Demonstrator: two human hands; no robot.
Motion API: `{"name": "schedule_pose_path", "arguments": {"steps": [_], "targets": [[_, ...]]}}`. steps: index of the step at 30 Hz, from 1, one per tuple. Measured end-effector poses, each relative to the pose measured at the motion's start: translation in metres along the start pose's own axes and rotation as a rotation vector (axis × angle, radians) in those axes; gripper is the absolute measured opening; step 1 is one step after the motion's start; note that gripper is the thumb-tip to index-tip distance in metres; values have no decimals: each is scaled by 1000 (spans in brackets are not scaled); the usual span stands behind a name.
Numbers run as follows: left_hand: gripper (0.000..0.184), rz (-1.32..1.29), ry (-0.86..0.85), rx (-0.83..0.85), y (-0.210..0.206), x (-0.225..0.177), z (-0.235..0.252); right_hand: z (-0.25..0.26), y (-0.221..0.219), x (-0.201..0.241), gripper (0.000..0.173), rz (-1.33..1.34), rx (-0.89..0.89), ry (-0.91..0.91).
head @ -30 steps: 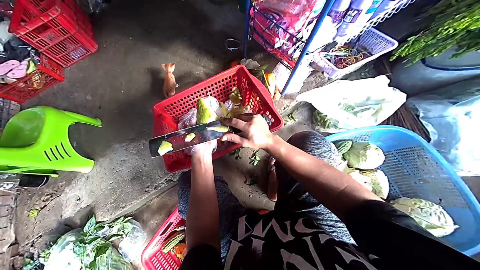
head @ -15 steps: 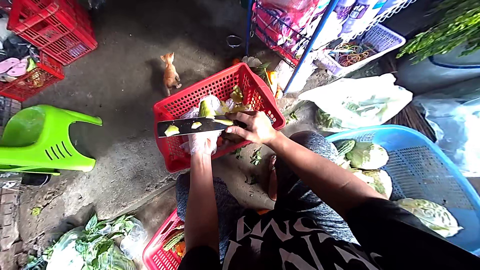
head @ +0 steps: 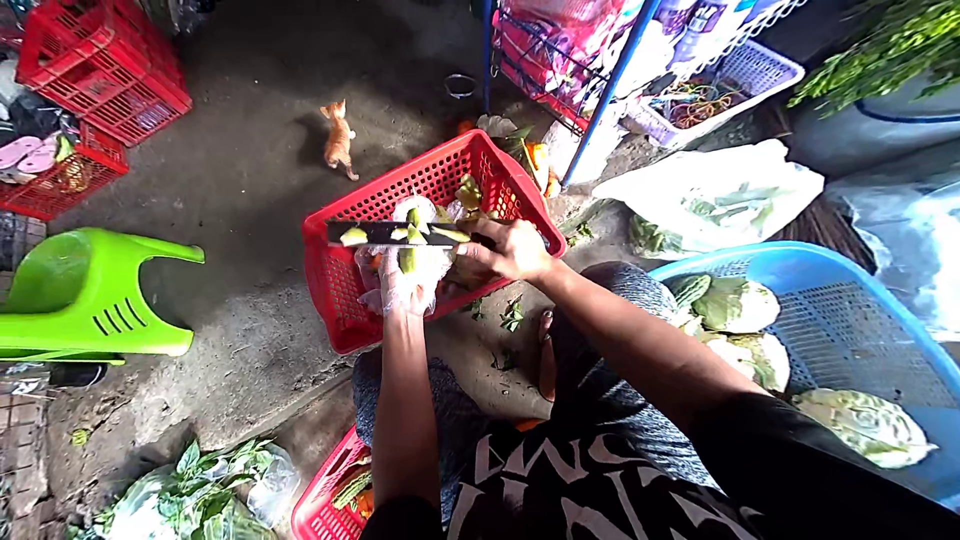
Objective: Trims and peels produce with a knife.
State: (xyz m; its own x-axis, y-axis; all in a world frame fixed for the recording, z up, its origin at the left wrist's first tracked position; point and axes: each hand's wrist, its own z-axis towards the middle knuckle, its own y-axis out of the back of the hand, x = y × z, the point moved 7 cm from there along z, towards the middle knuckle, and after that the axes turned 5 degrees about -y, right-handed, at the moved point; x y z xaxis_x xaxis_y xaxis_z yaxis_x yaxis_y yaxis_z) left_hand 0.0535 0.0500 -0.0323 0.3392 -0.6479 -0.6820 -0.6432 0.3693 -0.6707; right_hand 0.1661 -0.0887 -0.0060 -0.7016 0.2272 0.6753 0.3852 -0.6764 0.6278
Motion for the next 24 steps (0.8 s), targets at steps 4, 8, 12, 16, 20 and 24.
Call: {"name": "schedule_pose_path", "arguments": {"steps": [4,8,12,16,20,24], "targets": [[40,14,20,24,-2,8,8,8,-7,-22,66,-29,88,-141],[36,-43,-7,63,-6,6,11,17,-12,-23,63,-43,240,-293],[41,-45,12,115,-12,4,-1,27,-2,-59,60,-124,368,-562],[42,-2,-66,129,-18,-10,0,19,10,-77,62,-143,353,-691],[42,-72,-122,188,-21,-16,4,-6,19,-18,53,41,174,-468],[34,-132,-175,38,-13,-11,-4,-28,15,38,59,11,-35,9]]}}
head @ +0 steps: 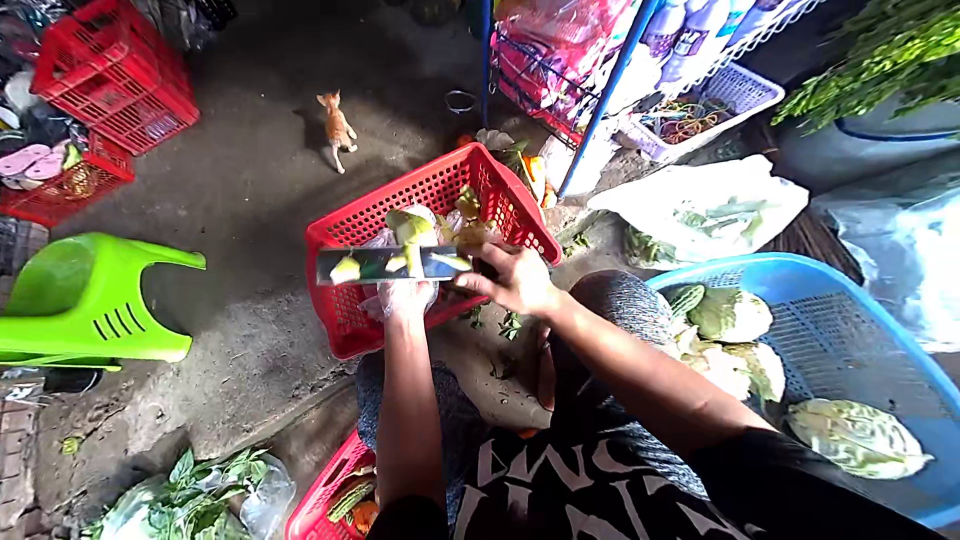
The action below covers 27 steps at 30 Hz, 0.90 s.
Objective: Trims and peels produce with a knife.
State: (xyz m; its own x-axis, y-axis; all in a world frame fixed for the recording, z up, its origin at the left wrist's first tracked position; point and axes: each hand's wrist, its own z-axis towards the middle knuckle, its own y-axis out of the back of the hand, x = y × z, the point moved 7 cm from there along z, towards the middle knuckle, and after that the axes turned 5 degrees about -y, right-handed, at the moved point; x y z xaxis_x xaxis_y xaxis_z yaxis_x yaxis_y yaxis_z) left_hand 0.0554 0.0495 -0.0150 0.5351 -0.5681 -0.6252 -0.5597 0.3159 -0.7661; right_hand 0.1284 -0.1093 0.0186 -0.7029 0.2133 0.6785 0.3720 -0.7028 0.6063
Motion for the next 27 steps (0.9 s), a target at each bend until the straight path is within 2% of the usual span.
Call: {"name": "schedule_pose_path", "arguments": {"steps": [3,7,13,15,18,21,24,27], "targets": [[28,-17,56,-9,4,4,-2,-3,-11,14,60,-107,-111,216],[34,124,68,46,-10,-1,-11,0,-16,19,59,-174,-158,276],[27,184,85,-40,-3,-1,-13,1,-24,16,61,-240,-175,353],[24,191,54,-52,6,0,-9,2,-25,3,62,-190,-136,276],[25,285,15,-71,6,-4,-6,11,-23,-28,63,-85,-10,-12],[30,277,53,-76,9,0,-4,14,-21,-31,64,-64,34,-106],[37,148,55,-82,13,-1,-2,13,-16,-20,65,-44,50,-97],[36,111,49,-16,10,-1,-5,3,-19,11,60,-50,38,65]]}}
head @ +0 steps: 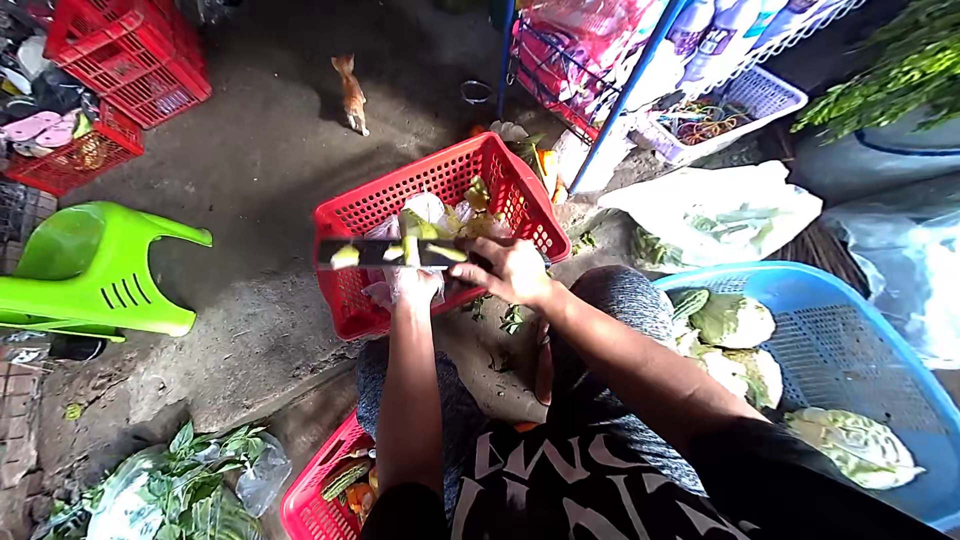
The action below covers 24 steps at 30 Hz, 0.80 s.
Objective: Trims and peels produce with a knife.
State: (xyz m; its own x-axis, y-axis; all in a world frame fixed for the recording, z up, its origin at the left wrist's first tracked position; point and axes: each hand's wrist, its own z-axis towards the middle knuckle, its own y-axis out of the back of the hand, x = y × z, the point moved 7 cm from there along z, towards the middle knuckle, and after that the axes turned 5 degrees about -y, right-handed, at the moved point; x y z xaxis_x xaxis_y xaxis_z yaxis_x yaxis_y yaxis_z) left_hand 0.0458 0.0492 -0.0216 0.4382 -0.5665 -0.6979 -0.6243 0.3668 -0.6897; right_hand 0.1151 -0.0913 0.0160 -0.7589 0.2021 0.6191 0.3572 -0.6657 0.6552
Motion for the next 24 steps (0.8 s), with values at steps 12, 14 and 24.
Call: {"name": "schedule_pose_path", "arguments": {"steps": [12,14,24], "targets": [[20,-24,-4,-70,7,-1,2,3,-18,0,61,-147,-113,206],[24,33,-13,-97,9,-6,-1,5,-19,-35,62,-90,-15,-33],[29,80,-12,-69,5,-1,1,9,2,4,60,-14,76,-34]]}}
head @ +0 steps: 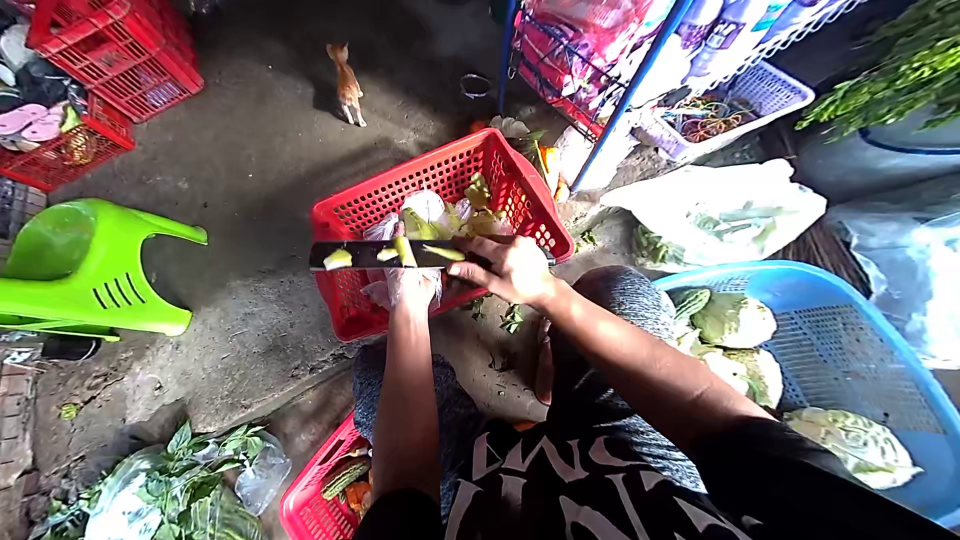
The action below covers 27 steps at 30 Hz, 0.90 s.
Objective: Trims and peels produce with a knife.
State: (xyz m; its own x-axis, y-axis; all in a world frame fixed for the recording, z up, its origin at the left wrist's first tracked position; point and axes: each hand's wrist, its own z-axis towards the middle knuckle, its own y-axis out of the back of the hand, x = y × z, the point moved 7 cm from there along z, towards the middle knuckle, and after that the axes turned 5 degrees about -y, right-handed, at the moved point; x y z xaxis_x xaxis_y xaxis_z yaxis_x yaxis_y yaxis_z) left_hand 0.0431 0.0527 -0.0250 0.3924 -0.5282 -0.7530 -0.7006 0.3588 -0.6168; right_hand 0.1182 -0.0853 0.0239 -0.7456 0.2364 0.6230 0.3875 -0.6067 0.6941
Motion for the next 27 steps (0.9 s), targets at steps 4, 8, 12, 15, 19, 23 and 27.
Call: {"name": "schedule_pose_path", "arguments": {"steps": [4,8,12,15,19,23,27], "targets": [[28,5,35,-30,3,-1,0,3,-10,-6,63,-17,-20,85],[36,62,88,-9,2,-1,0,10,-9,-48,62,15,26,-149],[39,72,89,-22,-1,1,-3,4,4,-32,59,37,37,-110],[38,6,105,18,-3,4,-4,0,2,-17,60,34,33,-11],[40,96,117,-32,-1,2,-4,7,-3,-36,63,38,-25,-7],[34,153,170,25,0,6,-3,11,-7,-59,65,77,38,-128],[32,158,208,100,-4,7,-8,22,-10,-113,57,66,266,-578]]}}
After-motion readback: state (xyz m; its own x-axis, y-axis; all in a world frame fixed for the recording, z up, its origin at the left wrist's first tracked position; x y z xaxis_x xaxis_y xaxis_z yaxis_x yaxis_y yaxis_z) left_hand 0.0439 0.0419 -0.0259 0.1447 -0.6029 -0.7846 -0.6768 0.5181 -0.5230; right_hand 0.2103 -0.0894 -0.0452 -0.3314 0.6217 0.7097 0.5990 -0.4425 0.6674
